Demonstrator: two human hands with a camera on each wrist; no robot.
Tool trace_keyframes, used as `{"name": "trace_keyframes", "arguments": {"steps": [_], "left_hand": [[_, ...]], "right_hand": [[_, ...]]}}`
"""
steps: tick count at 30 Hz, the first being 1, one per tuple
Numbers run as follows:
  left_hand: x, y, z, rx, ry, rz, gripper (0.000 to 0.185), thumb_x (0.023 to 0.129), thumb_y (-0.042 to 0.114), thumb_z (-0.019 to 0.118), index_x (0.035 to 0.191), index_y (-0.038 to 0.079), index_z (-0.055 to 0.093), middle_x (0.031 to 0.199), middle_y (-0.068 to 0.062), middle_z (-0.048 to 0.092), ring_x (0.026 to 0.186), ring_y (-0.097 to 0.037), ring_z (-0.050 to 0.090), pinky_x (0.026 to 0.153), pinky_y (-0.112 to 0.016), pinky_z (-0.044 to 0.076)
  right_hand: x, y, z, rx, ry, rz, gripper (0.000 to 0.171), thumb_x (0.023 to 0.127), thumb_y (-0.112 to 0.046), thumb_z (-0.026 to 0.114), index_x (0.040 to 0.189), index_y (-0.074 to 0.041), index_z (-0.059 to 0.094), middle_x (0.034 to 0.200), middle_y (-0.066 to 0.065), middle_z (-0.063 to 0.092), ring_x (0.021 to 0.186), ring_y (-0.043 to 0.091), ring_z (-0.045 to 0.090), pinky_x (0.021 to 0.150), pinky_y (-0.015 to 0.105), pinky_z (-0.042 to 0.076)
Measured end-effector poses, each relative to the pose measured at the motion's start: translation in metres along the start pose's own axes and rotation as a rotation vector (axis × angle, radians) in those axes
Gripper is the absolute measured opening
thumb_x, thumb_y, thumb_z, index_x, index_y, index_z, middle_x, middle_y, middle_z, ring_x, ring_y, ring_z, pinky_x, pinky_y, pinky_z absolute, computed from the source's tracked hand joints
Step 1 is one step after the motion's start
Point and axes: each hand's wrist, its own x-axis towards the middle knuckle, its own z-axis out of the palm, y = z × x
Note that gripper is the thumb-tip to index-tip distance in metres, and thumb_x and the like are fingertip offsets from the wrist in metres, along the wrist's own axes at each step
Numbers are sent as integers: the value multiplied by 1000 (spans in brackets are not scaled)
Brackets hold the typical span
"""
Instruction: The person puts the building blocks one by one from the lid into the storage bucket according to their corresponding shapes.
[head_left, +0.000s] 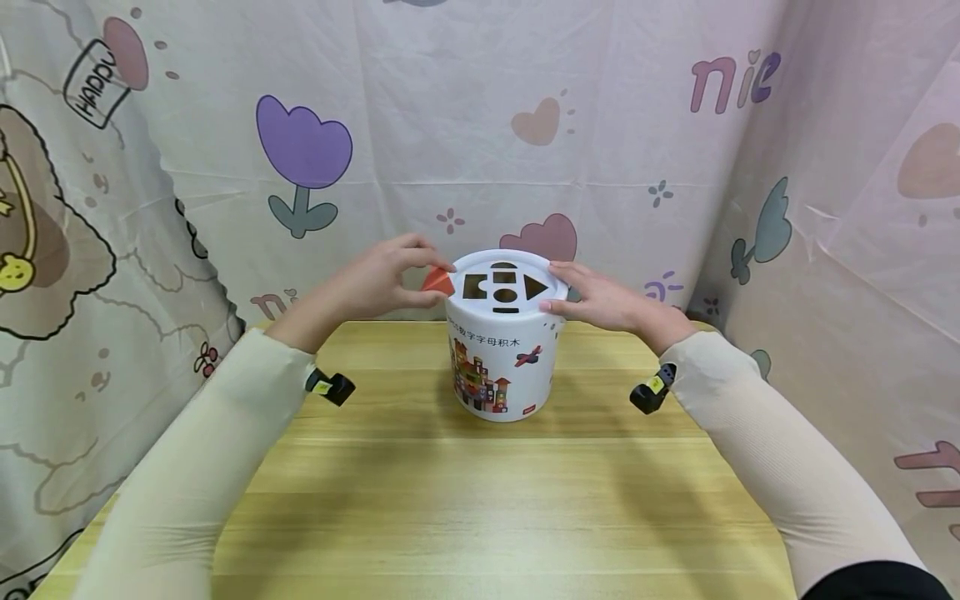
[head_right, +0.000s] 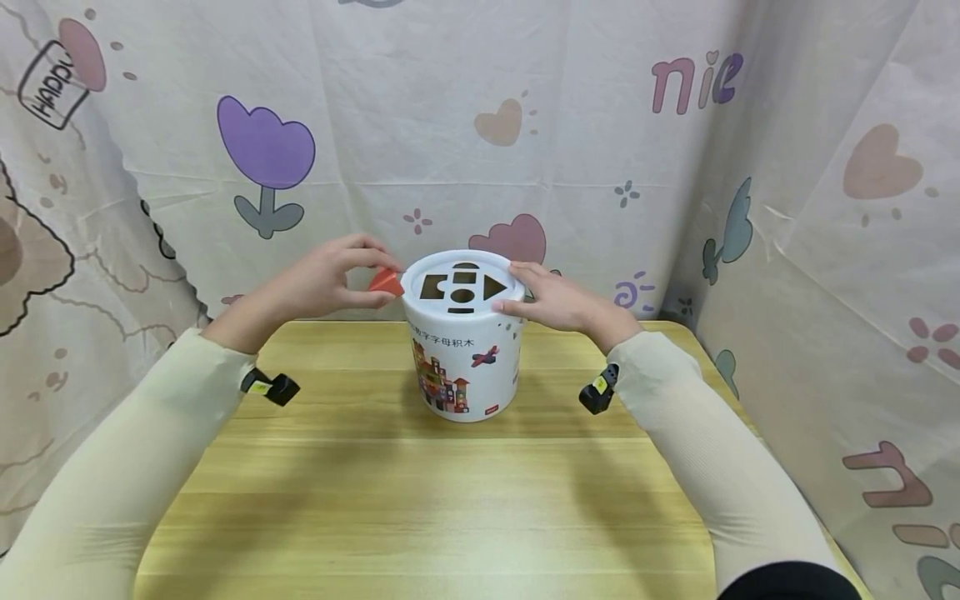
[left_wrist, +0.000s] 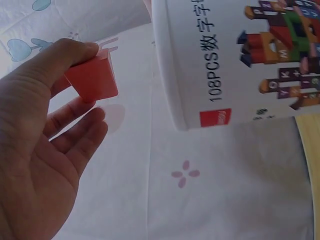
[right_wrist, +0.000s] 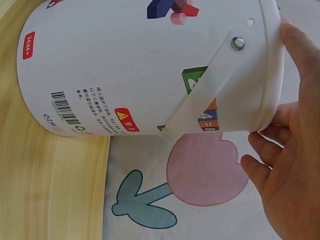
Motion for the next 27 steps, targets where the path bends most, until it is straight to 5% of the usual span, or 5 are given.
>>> {"name": "trace_keyframes", "arguments": {"steps": [9,27], "left_hand": [[37,6,3,4,-61,-37,39,87,28,75,122,12,68,122,-7,55,119,-29,50,101,-48,43],[101,12,36,-29,-176,-100,42,89,34,71,125,14,66,114,-3,53,102,-20,51,84,-33,48]], "right_hand": [[0,0,1,-11,4,3,91,92,-68,48,157,-12,18,162,9,14,145,36,19,114,58,22],[0,0,1,-9,-1,6,91,91,-69,46,157,-13,19,162,12,14,144,38,20,112,60,24]]}}
